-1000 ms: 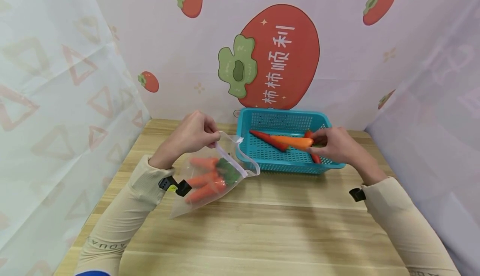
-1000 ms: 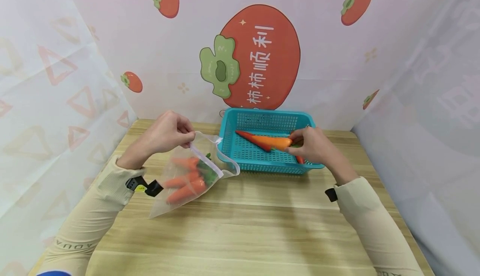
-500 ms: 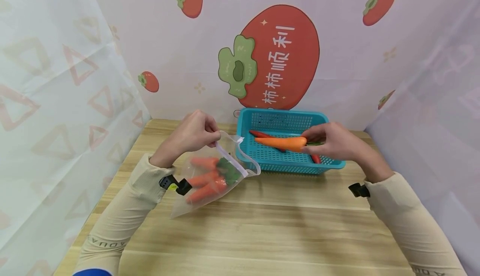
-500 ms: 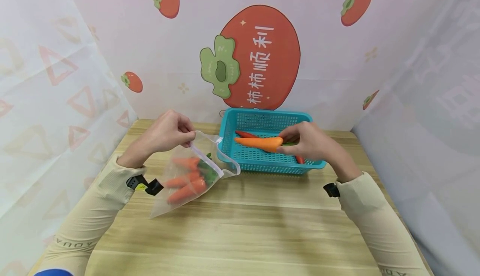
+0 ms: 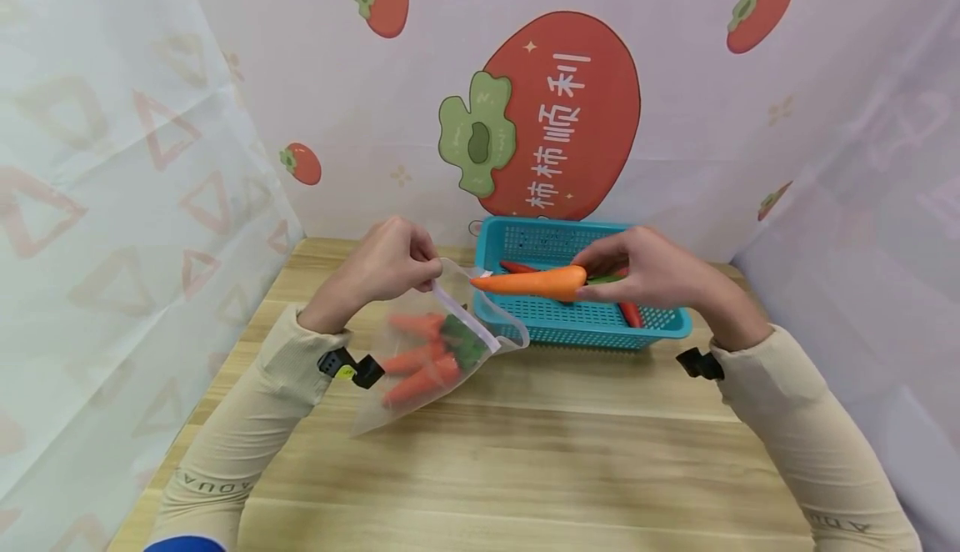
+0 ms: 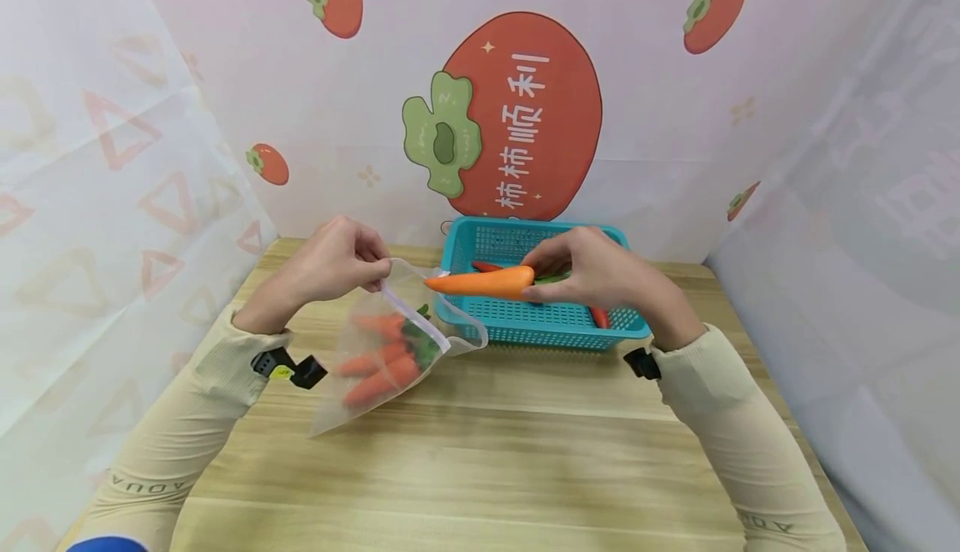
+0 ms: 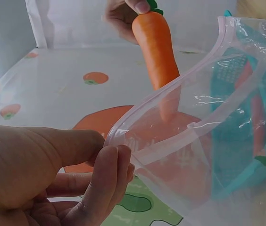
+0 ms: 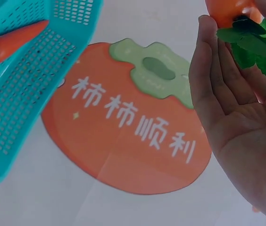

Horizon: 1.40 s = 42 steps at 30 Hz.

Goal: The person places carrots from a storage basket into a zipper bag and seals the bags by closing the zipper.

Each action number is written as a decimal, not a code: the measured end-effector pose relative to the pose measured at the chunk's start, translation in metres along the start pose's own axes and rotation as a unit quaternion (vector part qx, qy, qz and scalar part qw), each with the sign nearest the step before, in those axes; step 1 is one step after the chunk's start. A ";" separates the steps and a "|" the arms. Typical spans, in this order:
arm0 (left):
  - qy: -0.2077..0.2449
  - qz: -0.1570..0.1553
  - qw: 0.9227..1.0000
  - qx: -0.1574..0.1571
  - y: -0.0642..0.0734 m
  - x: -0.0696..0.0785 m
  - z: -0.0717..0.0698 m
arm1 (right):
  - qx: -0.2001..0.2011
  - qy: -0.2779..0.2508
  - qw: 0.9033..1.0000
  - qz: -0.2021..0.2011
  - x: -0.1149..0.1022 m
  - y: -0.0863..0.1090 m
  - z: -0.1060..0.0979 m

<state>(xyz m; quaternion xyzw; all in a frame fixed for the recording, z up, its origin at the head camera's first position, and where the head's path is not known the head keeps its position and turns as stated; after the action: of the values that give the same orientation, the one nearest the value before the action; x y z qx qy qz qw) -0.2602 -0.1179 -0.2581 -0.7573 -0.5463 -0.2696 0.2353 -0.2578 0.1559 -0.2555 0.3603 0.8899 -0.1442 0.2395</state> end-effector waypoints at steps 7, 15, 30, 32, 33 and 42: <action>0.003 -0.001 1.000 0.003 0.002 0.004 -0.003 | -0.017 -0.003 0.999 -0.033 -0.021 -0.016 0.011; 0.002 0.006 1.000 0.007 0.005 0.008 -0.006 | -0.031 0.002 0.998 -0.047 -0.035 -0.035 0.028; 0.016 -0.002 1.000 0.024 0.005 0.012 -0.011 | 0.001 0.020 0.996 -0.088 -0.066 -0.065 0.071; 0.018 -0.002 0.999 0.027 0.006 0.011 -0.012 | 0.008 0.017 0.996 -0.086 -0.063 -0.063 0.070; 0.018 -0.003 0.999 0.028 0.006 0.011 -0.013 | 0.010 0.014 0.996 -0.083 -0.061 -0.062 0.067; 0.023 -0.011 0.999 0.032 0.006 0.004 -0.016 | 0.033 0.023 0.999 0.010 -0.007 -0.042 0.036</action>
<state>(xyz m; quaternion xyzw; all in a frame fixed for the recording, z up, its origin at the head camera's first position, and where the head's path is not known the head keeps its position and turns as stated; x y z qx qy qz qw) -0.2555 -0.1269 -0.2442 -0.7367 -0.5576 -0.2718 0.2692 -0.2711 0.1068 -0.2786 0.3797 0.8866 -0.1625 0.2080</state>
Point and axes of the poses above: each hand's wrist, its own y-axis away from the middle knuckle, its own z-axis out of the palm, x = y × z, the point moved 9 cm from there along -y, towards the middle knuckle, and after that the axes turned 3 degrees about -z, right-handed, at the moved point
